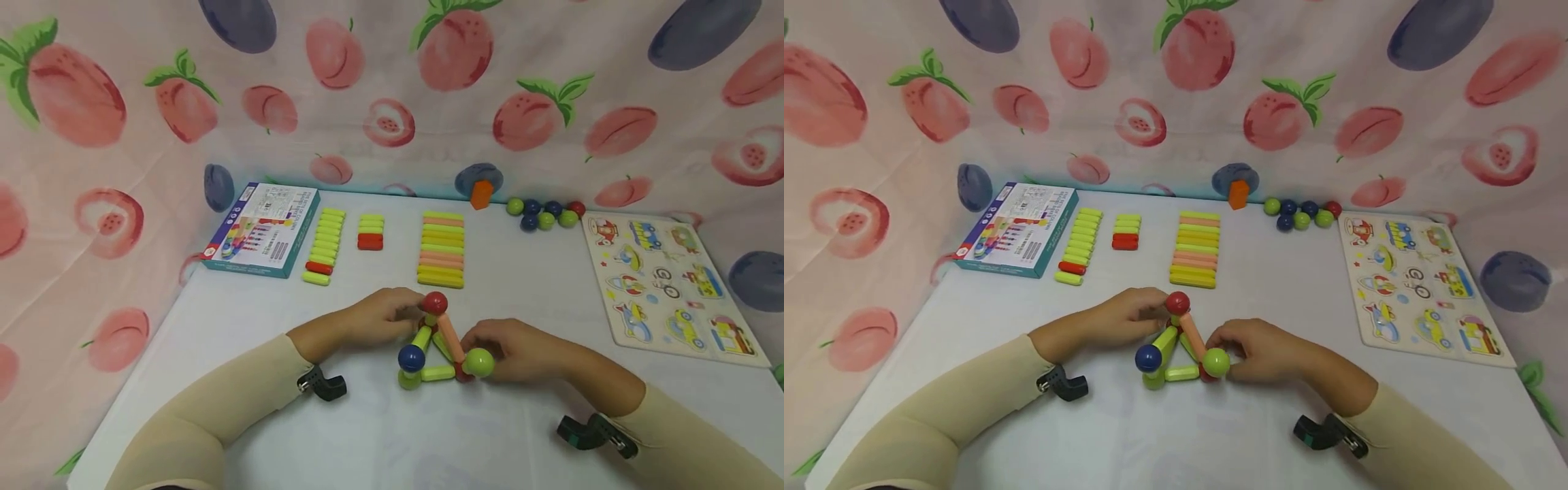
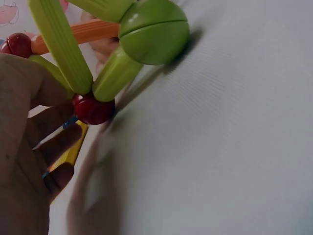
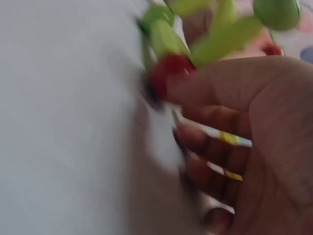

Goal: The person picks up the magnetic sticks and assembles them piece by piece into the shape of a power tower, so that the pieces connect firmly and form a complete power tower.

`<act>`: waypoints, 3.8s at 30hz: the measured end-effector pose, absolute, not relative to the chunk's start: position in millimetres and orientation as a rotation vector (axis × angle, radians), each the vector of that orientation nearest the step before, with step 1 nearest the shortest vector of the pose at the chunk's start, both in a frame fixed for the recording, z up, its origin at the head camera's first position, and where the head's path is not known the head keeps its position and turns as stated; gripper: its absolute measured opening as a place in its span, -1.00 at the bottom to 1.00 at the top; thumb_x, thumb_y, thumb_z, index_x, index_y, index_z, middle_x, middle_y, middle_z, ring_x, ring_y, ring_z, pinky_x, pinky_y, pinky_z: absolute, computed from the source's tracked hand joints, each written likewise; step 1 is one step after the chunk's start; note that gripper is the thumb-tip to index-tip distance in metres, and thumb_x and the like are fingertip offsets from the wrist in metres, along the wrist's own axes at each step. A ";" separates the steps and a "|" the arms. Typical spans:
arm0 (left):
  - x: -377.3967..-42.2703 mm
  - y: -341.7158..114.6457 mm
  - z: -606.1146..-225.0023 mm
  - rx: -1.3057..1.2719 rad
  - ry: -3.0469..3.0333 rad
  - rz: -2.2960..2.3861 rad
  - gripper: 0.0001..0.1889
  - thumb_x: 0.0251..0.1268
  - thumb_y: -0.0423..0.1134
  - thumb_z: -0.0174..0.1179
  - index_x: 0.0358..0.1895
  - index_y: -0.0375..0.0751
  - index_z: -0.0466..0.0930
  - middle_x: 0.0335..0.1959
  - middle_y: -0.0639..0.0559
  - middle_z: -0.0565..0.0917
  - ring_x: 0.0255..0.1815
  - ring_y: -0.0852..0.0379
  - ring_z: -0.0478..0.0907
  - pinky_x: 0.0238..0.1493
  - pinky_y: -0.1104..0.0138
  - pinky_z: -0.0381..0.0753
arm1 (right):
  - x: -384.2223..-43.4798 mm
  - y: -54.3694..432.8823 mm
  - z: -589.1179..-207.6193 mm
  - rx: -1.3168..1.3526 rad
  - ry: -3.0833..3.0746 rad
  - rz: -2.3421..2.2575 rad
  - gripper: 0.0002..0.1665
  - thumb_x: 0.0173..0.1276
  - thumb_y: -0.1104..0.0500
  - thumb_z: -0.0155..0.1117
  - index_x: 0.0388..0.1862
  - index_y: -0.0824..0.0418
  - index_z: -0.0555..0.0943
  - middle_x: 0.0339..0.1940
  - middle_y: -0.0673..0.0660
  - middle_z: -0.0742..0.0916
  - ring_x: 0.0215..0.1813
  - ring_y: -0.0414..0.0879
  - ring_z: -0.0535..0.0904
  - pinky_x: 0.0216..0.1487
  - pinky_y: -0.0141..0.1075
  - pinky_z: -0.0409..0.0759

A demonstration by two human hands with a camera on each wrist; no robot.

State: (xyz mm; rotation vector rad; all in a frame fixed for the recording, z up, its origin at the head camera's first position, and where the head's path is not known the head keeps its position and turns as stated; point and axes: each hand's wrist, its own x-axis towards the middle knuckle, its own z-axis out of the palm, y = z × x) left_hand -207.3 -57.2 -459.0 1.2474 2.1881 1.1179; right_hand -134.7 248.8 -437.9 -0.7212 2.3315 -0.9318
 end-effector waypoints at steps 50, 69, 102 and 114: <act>-213.9 -42.0 -451.9 1.089 2.221 1.282 -0.78 0.57 -0.13 0.31 0.16 0.07 0.65 -0.02 0.23 0.67 0.04 0.19 0.54 0.04 0.24 0.59 | -188.7 226.0 -436.5 -0.460 2.898 -0.470 -0.70 0.38 0.13 0.50 0.05 0.18 0.80 -0.22 0.01 0.78 -0.16 -0.06 0.66 -0.02 -0.07 0.69; -211.9 -43.4 -456.3 1.109 2.250 1.330 -0.80 0.56 -0.16 0.33 0.13 0.03 0.63 -0.06 0.21 0.68 -0.02 0.20 0.58 -0.07 0.26 0.66 | -175.5 252.7 -435.6 -0.466 1.971 -1.407 -0.71 0.60 0.22 0.28 0.17 0.35 0.68 0.01 0.23 0.77 0.07 0.11 0.65 0.20 -0.29 0.63; -201.7 -85.3 -467.2 1.107 2.471 1.020 -0.62 0.35 -0.03 0.52 0.16 0.09 0.66 0.02 0.29 0.66 0.07 0.20 0.51 0.29 0.19 0.53 | -176.6 240.8 -449.3 -0.611 2.657 -1.015 -0.59 0.38 0.19 0.53 0.20 0.00 0.76 -0.24 -0.08 0.75 -0.16 -0.03 0.56 -0.09 -0.15 0.62; -197.9 -89.6 -467.9 1.082 2.537 0.998 -0.65 0.38 -0.04 0.50 0.14 0.06 0.66 0.01 0.26 0.68 0.05 0.20 0.51 0.24 0.20 0.54 | -192.8 238.8 -447.5 -0.639 2.555 -1.029 -0.57 0.35 0.25 0.52 0.19 0.08 0.76 -0.27 -0.06 0.74 -0.21 -0.03 0.58 -0.16 -0.24 0.64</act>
